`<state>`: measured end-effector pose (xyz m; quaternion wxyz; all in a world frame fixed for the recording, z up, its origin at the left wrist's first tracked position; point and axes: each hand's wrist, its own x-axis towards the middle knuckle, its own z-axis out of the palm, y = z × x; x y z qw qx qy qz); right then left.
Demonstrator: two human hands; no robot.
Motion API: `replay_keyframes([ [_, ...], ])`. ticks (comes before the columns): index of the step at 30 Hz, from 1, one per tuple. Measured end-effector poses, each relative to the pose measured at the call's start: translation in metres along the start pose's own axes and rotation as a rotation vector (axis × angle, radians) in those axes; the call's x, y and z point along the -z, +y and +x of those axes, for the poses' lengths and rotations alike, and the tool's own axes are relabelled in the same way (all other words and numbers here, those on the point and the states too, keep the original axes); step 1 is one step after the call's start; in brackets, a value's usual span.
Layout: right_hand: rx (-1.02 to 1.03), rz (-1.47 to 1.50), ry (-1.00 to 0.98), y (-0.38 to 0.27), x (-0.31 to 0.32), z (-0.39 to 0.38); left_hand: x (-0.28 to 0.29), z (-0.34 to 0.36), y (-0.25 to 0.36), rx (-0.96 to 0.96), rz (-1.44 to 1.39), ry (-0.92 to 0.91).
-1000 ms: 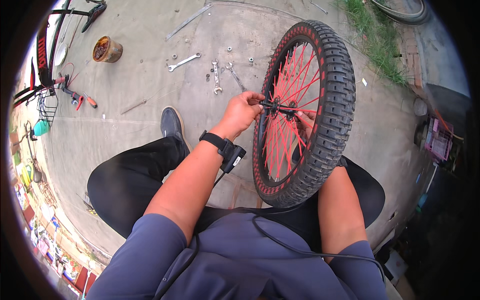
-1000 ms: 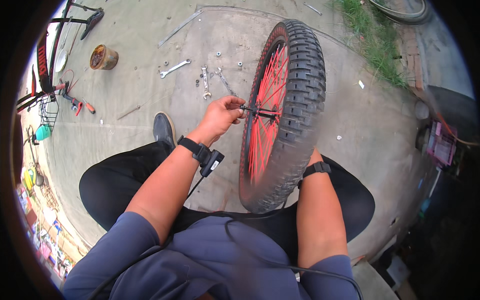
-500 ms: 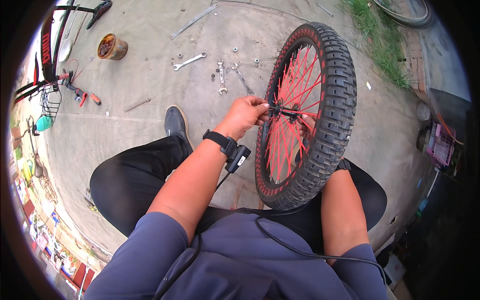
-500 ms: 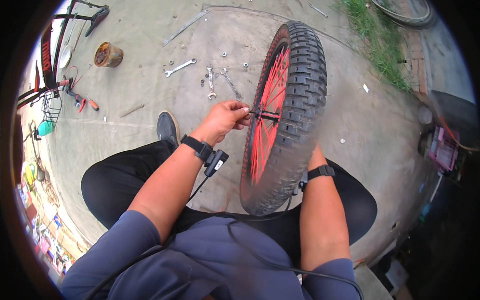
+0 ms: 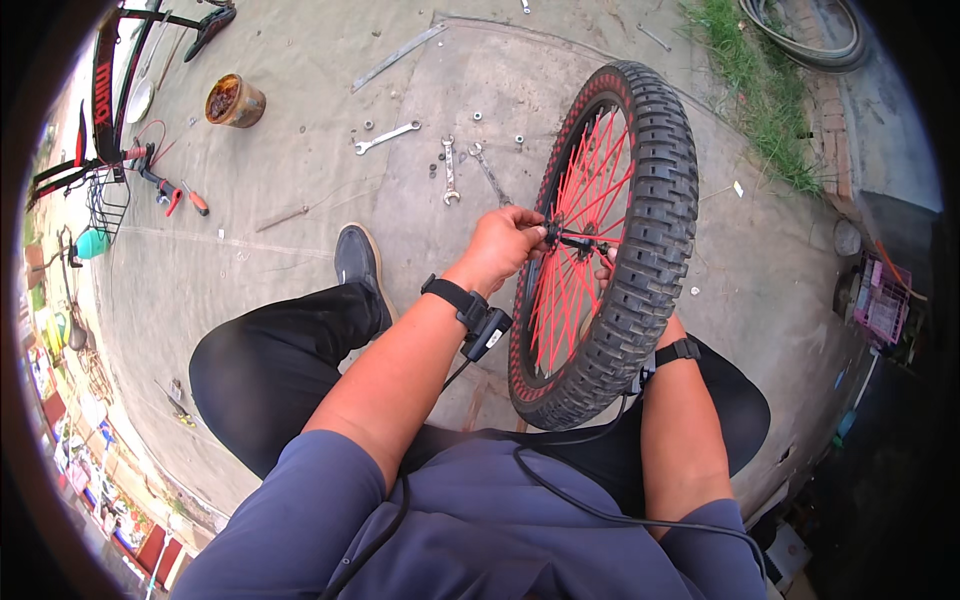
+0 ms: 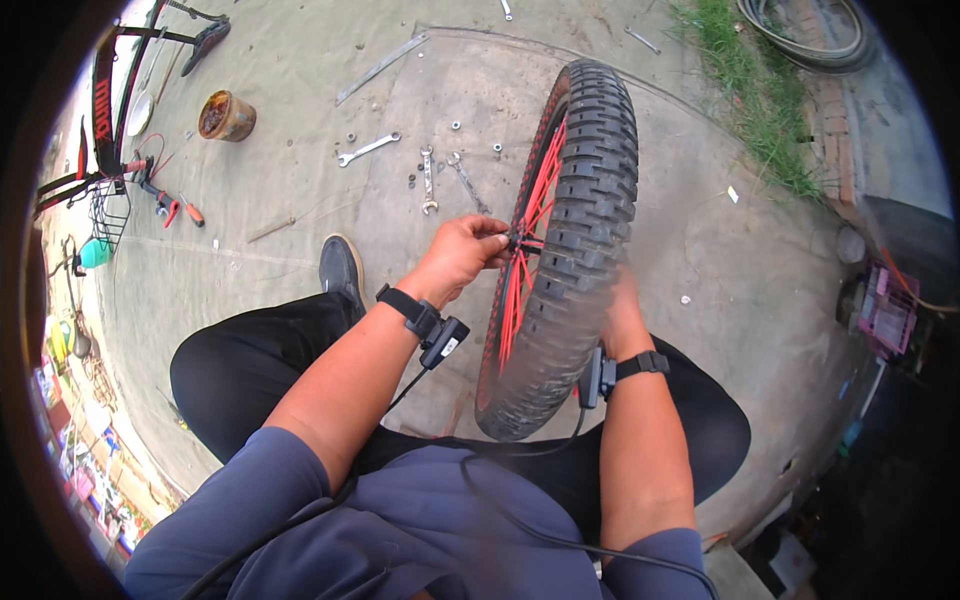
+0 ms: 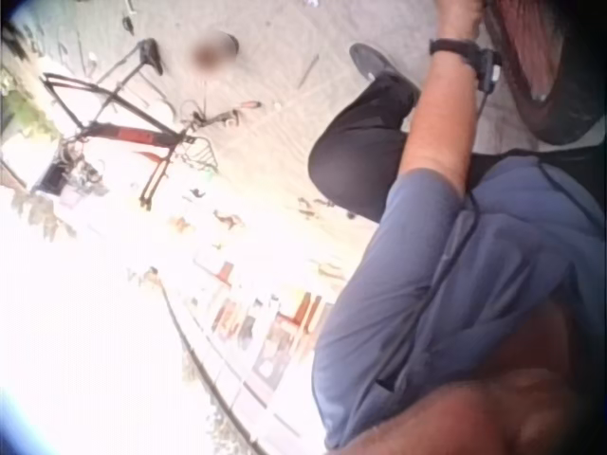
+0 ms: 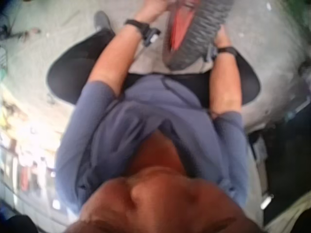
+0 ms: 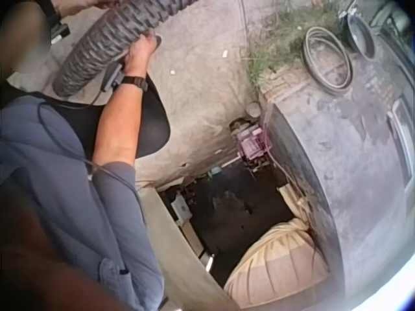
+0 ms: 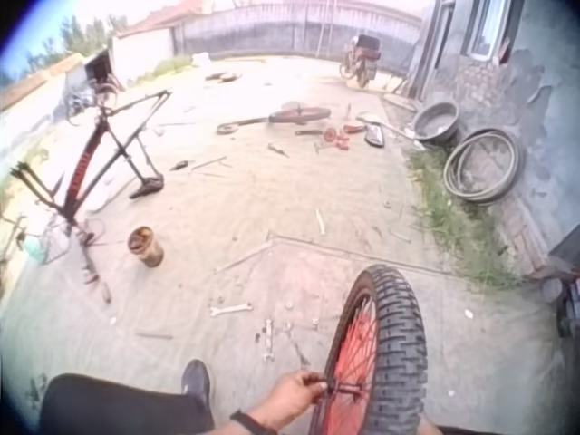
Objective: The person holds a bicycle wheel with red spokes and a black tire, then uses a small wrench to tighten the axle nuts on both sides of the hub. The person rotates the wheel to check alignment and continues tightening the nuts before placing the wheel on the ground.
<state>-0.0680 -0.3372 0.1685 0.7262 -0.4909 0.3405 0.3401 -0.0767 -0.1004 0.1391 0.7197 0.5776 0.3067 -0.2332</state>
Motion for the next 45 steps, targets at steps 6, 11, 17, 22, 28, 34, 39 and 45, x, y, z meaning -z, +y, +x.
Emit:
replay_keyframes([
  [6,0.207,-0.074,-0.052,0.005,0.003,0.0,-0.005,0.001,-0.003,-0.009,-0.01,-0.013],
  [11,0.161,-0.28,0.032,0.03,0.056,0.041,-0.016,-0.001,-0.003,-0.016,0.046,-0.037],
  [17,0.17,-0.237,0.019,0.032,0.06,0.04,-0.021,0.002,-0.008,-0.023,0.037,-0.043],
  [22,0.189,-0.102,-0.018,0.031,0.055,0.038,-0.019,0.003,-0.009,-0.055,0.063,-0.047],
  [28,0.129,-0.069,-0.008,0.032,0.061,0.044,-0.019,0.009,-0.017,-0.095,0.144,-0.067],
  [34,0.19,-0.144,-0.006,0.018,0.038,0.027,-0.019,0.006,-0.011,-0.046,0.131,-0.105],
  [39,0.269,-0.332,0.047,0.016,0.029,0.017,-0.02,0.002,-0.007,0.074,0.058,-0.124],
  [45,0.234,-0.214,0.037,0.017,0.03,0.019,-0.014,0.004,-0.006,0.161,0.027,-0.138],
])
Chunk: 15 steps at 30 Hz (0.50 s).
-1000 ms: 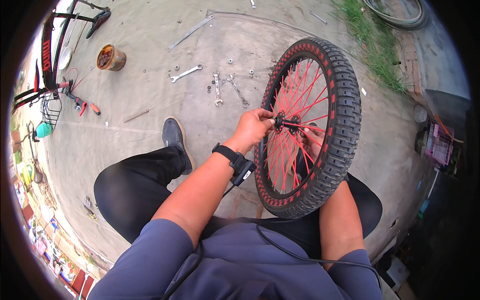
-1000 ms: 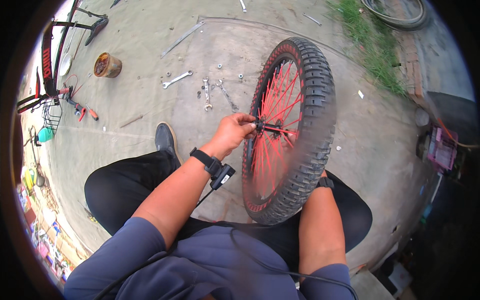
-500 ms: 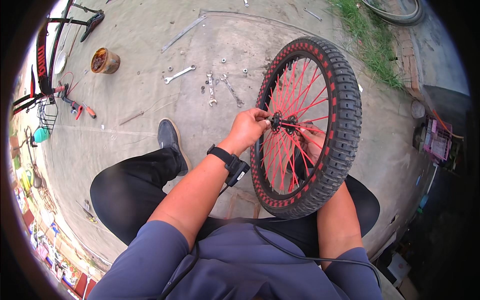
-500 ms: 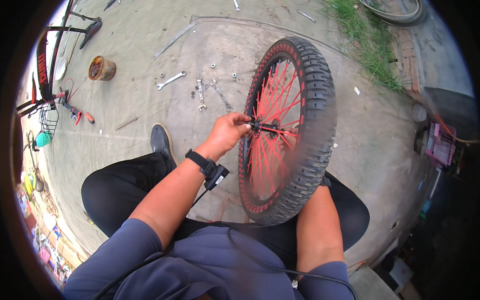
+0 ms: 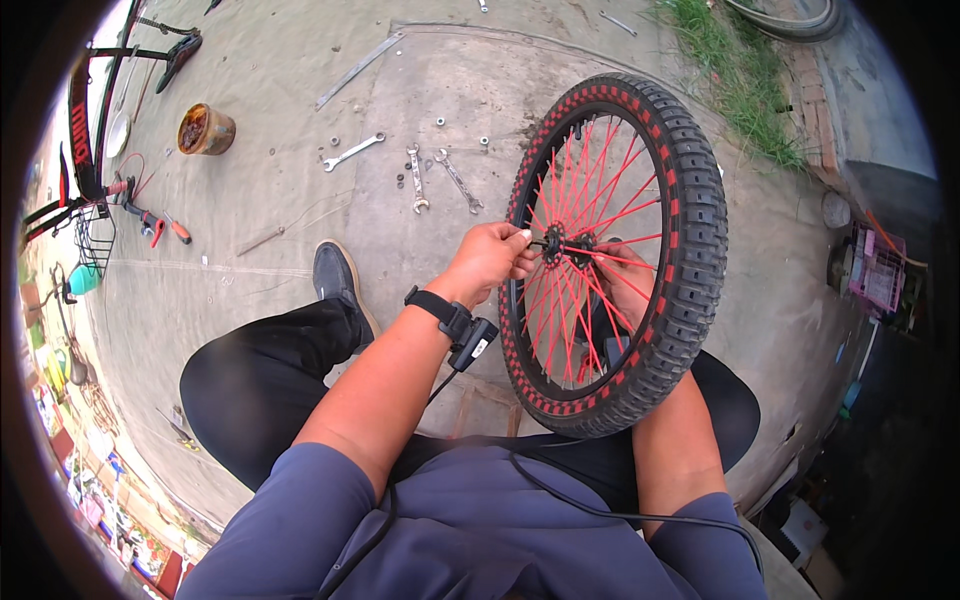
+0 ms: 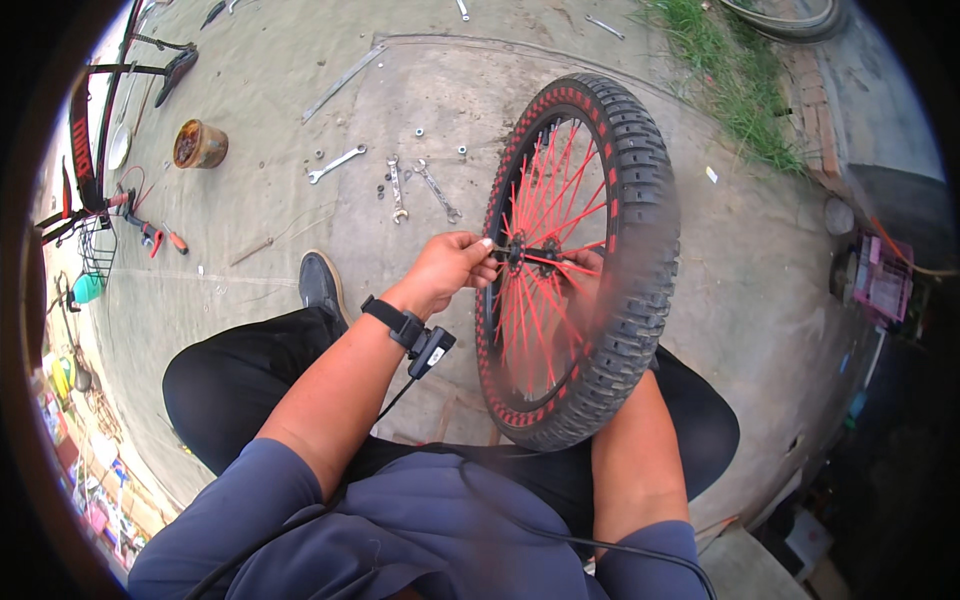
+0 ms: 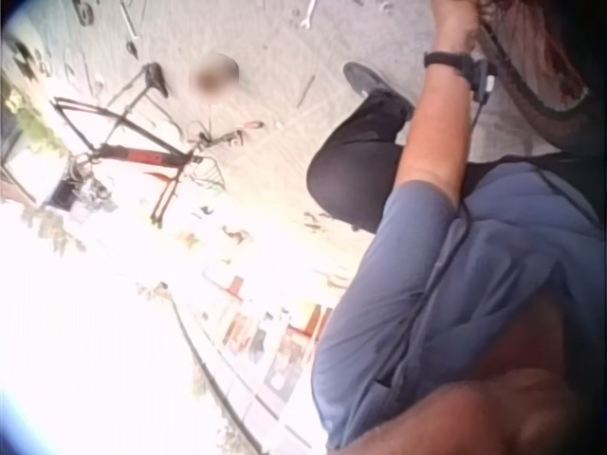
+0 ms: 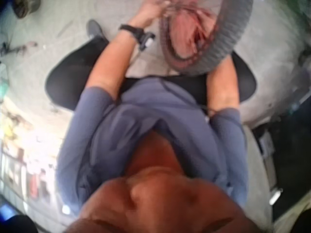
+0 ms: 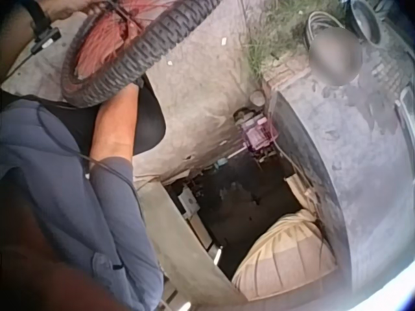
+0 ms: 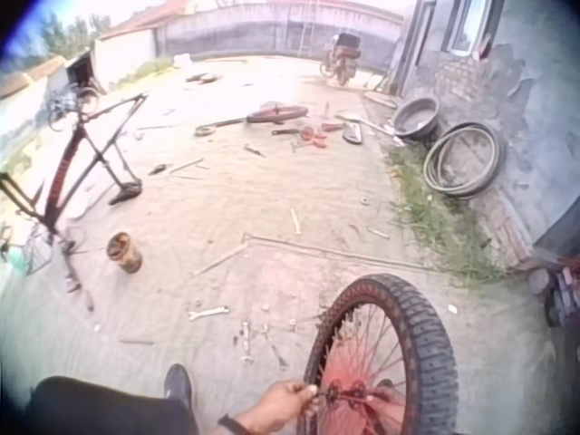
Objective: The person holds a bicycle wheel with red spokes and a black tire, then uses a small wrench to tighten the axle nuts on both sides of the hub. The person rotates the wheel to check alignment and continues tightening the nuts before placing the wheel on the ground.
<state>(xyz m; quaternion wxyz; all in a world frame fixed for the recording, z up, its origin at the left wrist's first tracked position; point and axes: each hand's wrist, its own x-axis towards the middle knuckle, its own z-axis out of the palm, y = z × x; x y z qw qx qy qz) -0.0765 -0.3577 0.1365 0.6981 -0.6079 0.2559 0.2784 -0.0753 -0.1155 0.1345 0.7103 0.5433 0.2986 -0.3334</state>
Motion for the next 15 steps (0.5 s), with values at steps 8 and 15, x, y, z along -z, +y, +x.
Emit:
replay_keyframes([
  [8,0.014,0.02,0.014,0.009,0.004,0.006,-0.001,-0.006,0.008,0.067,0.102,0.02],
  [15,0.038,0.005,0.006,0.017,0.008,0.009,-0.004,-0.009,0.013,0.079,0.182,0.047],
])
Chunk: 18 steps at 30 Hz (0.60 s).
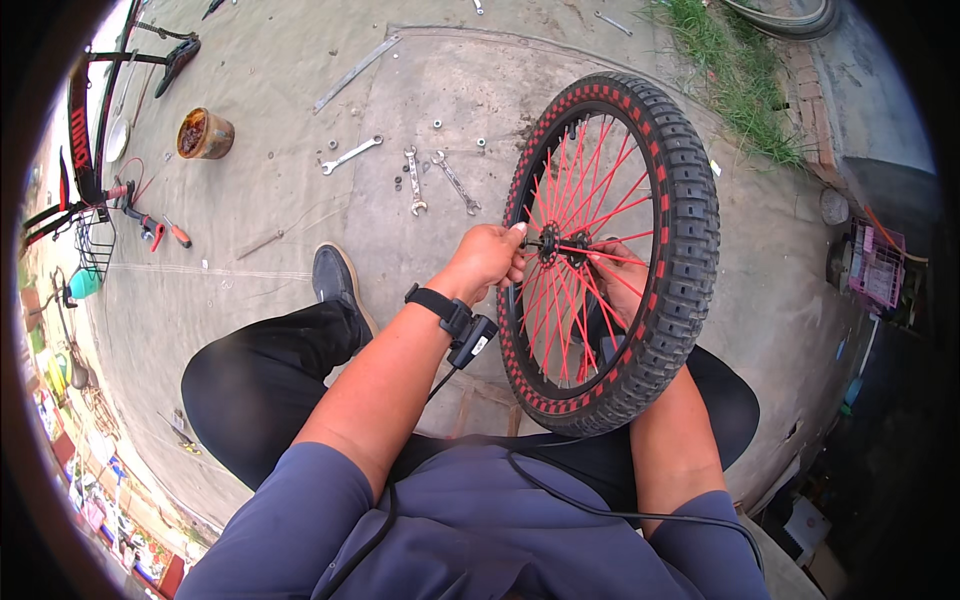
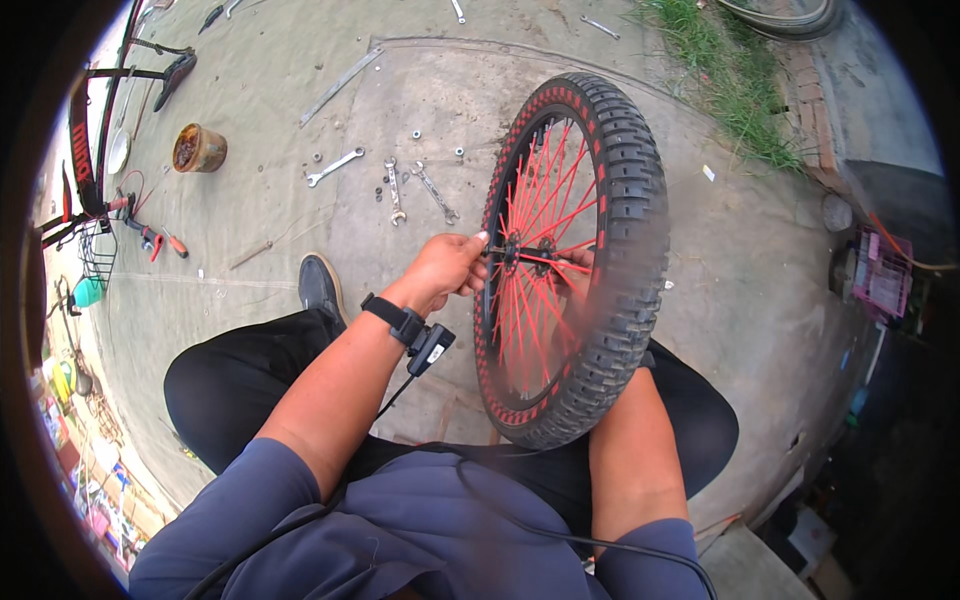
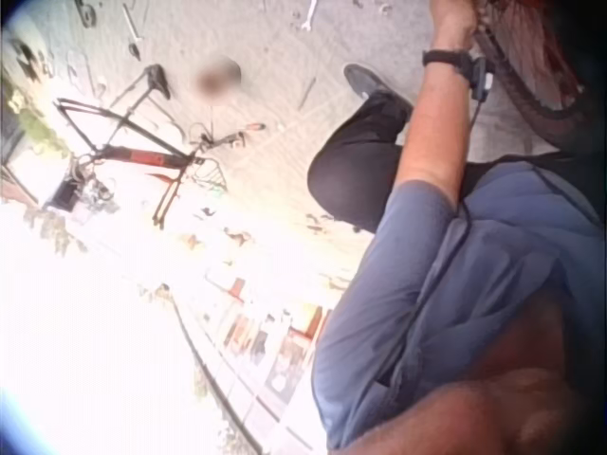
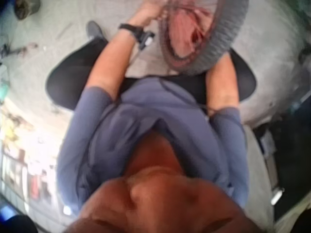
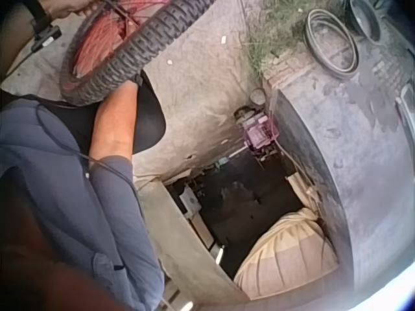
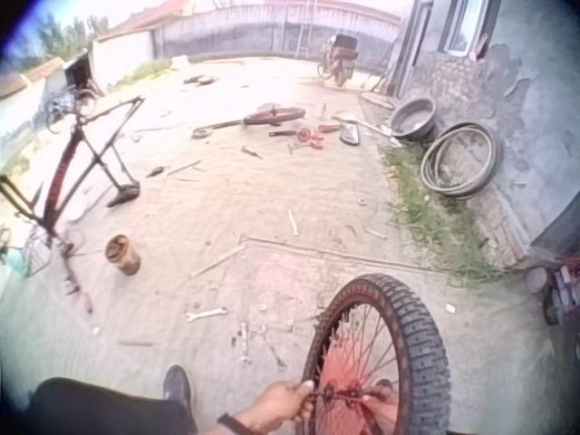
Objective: The person holds a bicycle wheel with red spokes and a black tire, then uses a small wrench to tighten the axle nuts on both sides of the hub. The person rotates the wheel to check alignment and continues tightening the nuts before placing the wheel on the ground.
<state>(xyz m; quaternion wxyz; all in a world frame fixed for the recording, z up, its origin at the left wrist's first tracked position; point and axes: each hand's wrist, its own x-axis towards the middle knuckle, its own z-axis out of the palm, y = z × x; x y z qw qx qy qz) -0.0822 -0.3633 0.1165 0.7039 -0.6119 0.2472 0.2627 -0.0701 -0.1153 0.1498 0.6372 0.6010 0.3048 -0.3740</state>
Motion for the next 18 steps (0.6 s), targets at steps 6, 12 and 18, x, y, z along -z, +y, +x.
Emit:
replay_keyframes([
  [6,-0.002,-0.054,0.009,-0.0068,-0.0031,-0.0045,0.0008,0.0021,0.0017,0.022,0.062,0.008],
  [12,-0.002,-0.094,-0.009,-0.0083,-0.0019,-0.004,0.0039,0.0061,-0.0028,-0.054,0.075,-0.016],
  [18,0.007,-0.092,-0.005,-0.001,0.0006,-0.0001,0.0065,0.007,-0.0024,-0.061,-0.04,-0.05],
])
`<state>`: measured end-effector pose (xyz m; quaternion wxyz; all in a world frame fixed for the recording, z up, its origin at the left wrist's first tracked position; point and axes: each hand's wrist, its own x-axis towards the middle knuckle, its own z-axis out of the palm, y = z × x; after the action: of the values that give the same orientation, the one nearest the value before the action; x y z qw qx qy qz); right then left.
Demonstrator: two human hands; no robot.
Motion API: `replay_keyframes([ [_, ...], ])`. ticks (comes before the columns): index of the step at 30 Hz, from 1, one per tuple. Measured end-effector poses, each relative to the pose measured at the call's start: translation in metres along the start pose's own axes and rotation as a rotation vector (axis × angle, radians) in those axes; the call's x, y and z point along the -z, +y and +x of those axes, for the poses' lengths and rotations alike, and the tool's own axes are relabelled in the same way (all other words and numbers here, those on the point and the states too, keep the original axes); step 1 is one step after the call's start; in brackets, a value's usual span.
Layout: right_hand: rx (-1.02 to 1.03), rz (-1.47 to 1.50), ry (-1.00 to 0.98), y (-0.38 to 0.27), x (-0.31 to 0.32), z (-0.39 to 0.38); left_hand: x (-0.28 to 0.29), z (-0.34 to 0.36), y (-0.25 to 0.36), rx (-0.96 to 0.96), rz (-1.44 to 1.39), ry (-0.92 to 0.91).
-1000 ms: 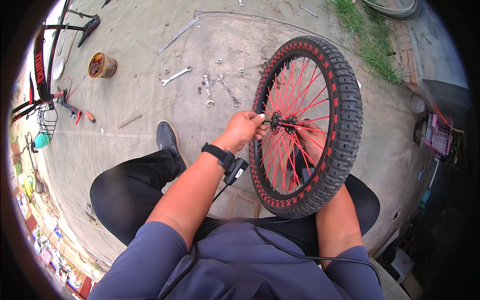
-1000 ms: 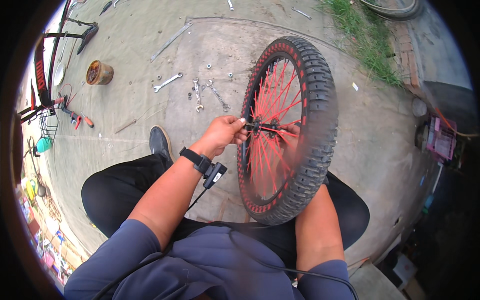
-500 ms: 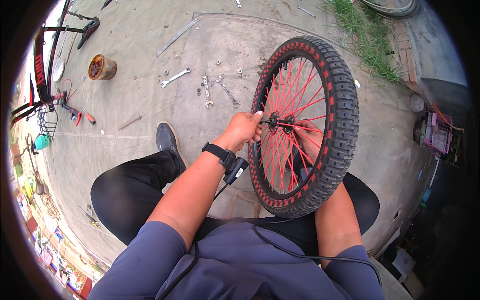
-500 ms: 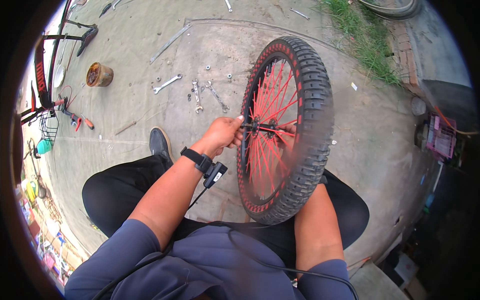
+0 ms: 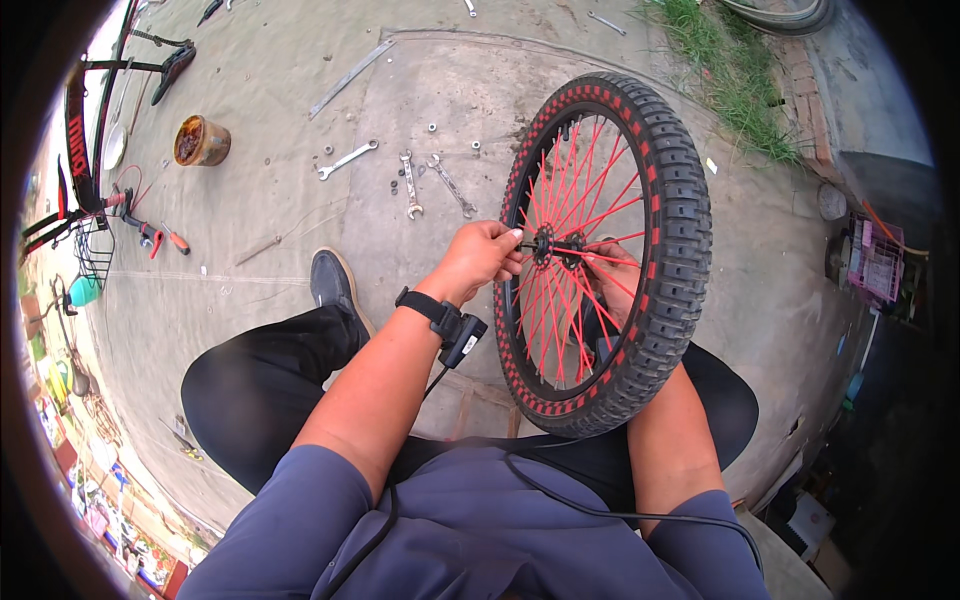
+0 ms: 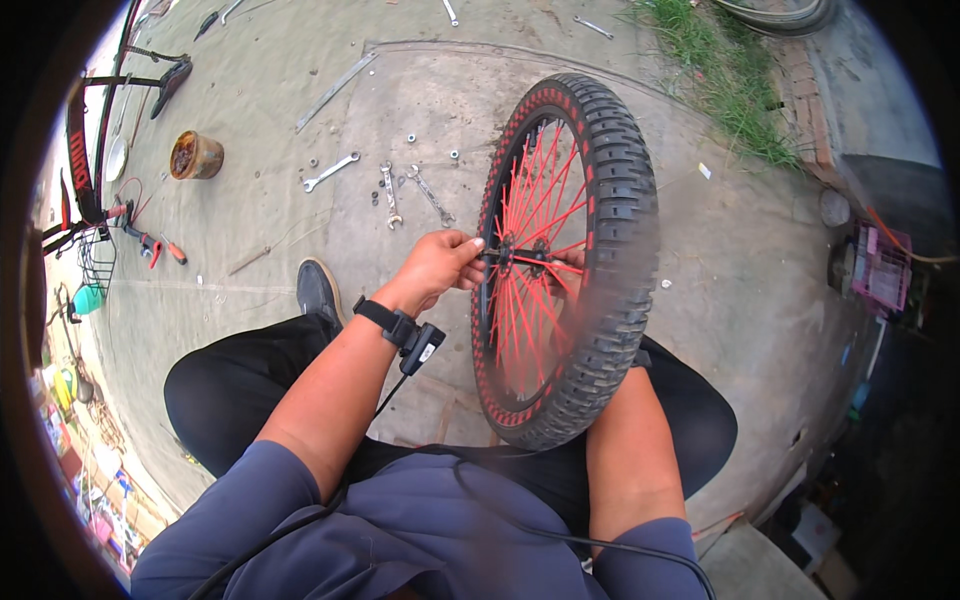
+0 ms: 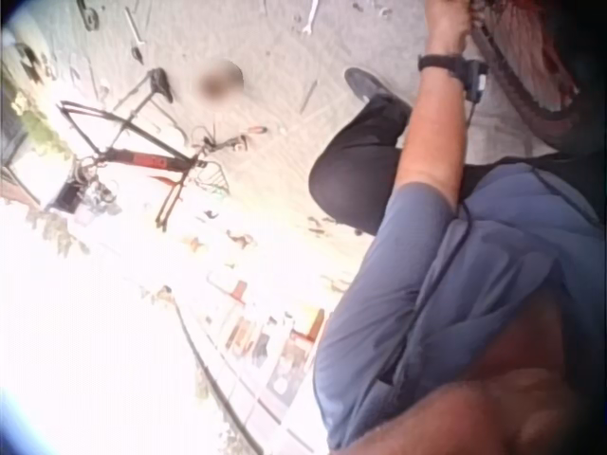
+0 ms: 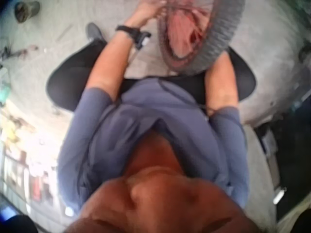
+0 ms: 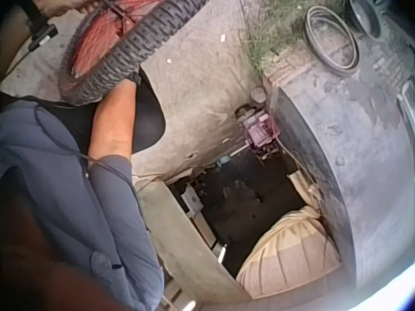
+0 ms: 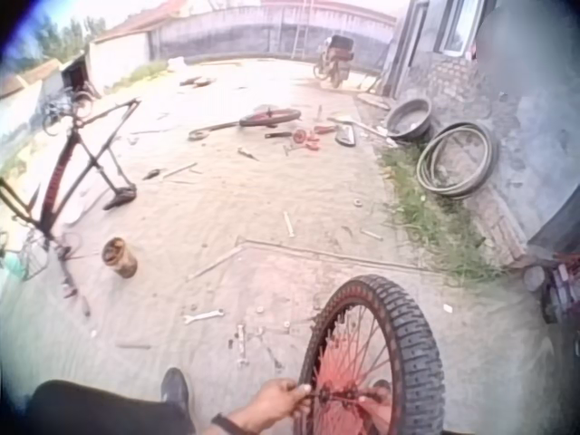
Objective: The person holds a bicycle wheel with red spokes and a black tire, then uses a small wrench to tighten the axle nuts on both sides of the hub. The person rotates the wheel to check alignment and continues tightening the nuts before placing the wheel on the ground.
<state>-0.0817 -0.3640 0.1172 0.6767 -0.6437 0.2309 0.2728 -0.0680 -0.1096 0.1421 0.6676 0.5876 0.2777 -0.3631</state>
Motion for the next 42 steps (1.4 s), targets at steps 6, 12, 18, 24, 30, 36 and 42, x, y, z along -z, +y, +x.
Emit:
replay_keyframes([
  [6,0.013,0.016,0.0,0.0,0.002,0.0,0.004,-0.006,-0.001,-0.127,0.066,-0.07],
  [12,0.011,0.02,-0.002,-0.004,-0.001,-0.004,0.004,-0.003,-0.004,-0.11,0.065,-0.054],
  [18,0.037,0.026,-0.012,0.003,0.004,0.001,0.002,-0.004,-0.001,-0.053,0.121,-0.041],
  [24,0.054,0.016,-0.005,0.006,0.002,0.001,0.001,-0.001,-0.001,-0.006,0.129,-0.041],
  [30,0.027,0.044,0.005,0.0,0.001,-0.001,-0.004,-0.004,-0.002,-0.01,-0.012,-0.023],
  [36,-0.032,-0.004,-0.088,-0.007,0.004,0.001,0.003,-0.003,0.0,0.028,0.05,-0.061],
  [42,0.007,0.071,-0.001,-0.001,0.001,-0.002,0.003,-0.006,0.001,0.03,-0.049,-0.092],
])
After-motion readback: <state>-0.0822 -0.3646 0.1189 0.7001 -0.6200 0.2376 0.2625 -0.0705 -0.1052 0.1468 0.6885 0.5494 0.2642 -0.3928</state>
